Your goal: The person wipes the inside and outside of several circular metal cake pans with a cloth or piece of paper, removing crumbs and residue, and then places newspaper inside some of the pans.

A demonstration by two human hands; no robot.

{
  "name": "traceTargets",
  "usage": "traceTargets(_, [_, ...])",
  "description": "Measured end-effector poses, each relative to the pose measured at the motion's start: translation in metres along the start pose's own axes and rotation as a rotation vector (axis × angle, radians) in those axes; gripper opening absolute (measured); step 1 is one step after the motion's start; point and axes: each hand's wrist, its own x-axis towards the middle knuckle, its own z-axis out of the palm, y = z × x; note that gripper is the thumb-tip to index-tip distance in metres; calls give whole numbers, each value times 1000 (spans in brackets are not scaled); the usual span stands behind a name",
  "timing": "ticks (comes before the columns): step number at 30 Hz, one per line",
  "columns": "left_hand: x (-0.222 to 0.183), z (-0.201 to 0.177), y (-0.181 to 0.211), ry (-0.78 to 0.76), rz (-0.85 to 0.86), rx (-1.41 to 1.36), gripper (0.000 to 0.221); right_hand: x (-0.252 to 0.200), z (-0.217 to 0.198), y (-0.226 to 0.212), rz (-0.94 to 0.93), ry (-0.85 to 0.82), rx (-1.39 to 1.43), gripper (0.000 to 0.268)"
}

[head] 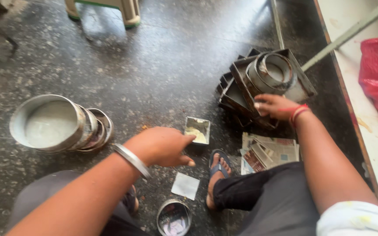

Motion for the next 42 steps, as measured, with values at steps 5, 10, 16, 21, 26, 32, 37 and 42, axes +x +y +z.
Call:
traceTargets(5, [13, 16, -11, 17, 41, 3, 83, 1, -10, -10, 95, 14, 139, 57])
traceTargets(10, [26, 30, -11, -111, -23, 55, 83, -15, -18, -17, 64, -90, 312, 56])
traceTargets(16, [27, 33, 12, -238, 3, 66, 80, -14, 13, -5, 107, -24, 353, 54])
traceTargets(21, [30, 19, 42, -211, 124, 107, 80, -32, 82, 45, 289, -397, -63, 63])
traceTargets(26, [24, 4, 61, -56, 265, 105, 78, -30, 133, 106, 304, -542, -522, 56])
traceTargets(32, [20, 14, 59, 217, 482, 33, 77, 5, 176, 190, 459, -177, -358, 48])
traceTargets(37, [22, 26, 38, 203, 397, 97, 79, 38, 214, 242, 395, -160, -387, 34])
traceTargets(42, [31, 43, 24, 123, 468, 43, 79, 48, 267, 234, 421, -133, -377, 31])
